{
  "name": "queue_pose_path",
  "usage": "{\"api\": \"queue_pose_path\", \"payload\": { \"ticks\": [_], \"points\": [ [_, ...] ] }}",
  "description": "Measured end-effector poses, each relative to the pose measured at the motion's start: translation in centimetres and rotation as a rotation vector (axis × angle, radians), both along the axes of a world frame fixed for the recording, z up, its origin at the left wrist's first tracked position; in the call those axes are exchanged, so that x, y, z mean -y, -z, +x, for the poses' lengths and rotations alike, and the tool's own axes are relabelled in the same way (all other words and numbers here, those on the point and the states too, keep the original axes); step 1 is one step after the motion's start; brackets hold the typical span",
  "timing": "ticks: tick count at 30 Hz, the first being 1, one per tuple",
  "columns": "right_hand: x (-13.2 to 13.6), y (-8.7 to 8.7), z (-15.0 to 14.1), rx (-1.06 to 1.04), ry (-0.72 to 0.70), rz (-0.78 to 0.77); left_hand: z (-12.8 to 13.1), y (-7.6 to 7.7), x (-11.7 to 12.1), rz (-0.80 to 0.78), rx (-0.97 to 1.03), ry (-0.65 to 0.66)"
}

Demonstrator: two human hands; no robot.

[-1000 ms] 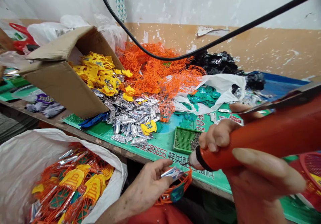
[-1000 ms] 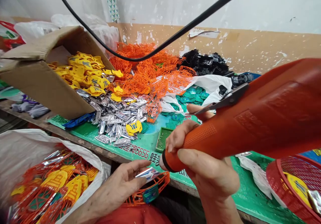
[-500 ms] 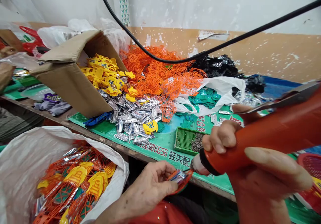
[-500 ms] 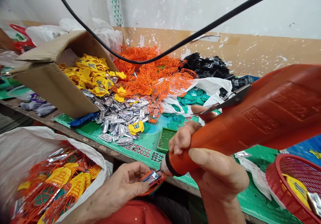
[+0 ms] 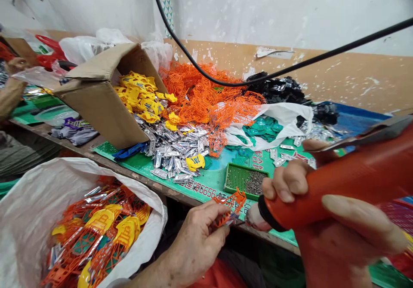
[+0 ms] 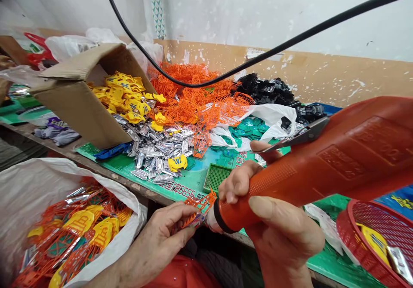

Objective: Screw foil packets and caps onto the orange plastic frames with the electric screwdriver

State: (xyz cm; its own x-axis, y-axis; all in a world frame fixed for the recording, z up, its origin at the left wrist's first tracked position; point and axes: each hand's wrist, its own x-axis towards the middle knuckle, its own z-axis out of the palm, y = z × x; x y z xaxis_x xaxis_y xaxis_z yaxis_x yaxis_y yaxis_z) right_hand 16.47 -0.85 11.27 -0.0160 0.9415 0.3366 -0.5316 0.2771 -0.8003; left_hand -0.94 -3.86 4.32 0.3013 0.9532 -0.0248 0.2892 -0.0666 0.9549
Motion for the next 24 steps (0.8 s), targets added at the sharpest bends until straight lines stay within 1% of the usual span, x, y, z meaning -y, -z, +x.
{"api": "queue_pose_path", "payload": {
  "ticks": [11,15,21,24],
  "points": [
    [-0.2,0.7,-0.2,-0.078,-0.069,0.008,0.0,0.1,-0.1,0.032,-0.033,0.012],
    [-0.4,0.9,-0.3,-0.073,-0.044,-0.008,0.0,0.5,-0.1,0.038,-0.024,0.02],
    [-0.5,1.1,-0.4,-0.056,-0.001,-0.041,0.0,0.5,-0.2,0.015,-0.027,0.0],
    [-0.6,1.1,-0.4,-0.047,0.013,-0.045,0.0,0.8,-0.1,0.001,-0.02,-0.016]
  ]
}}
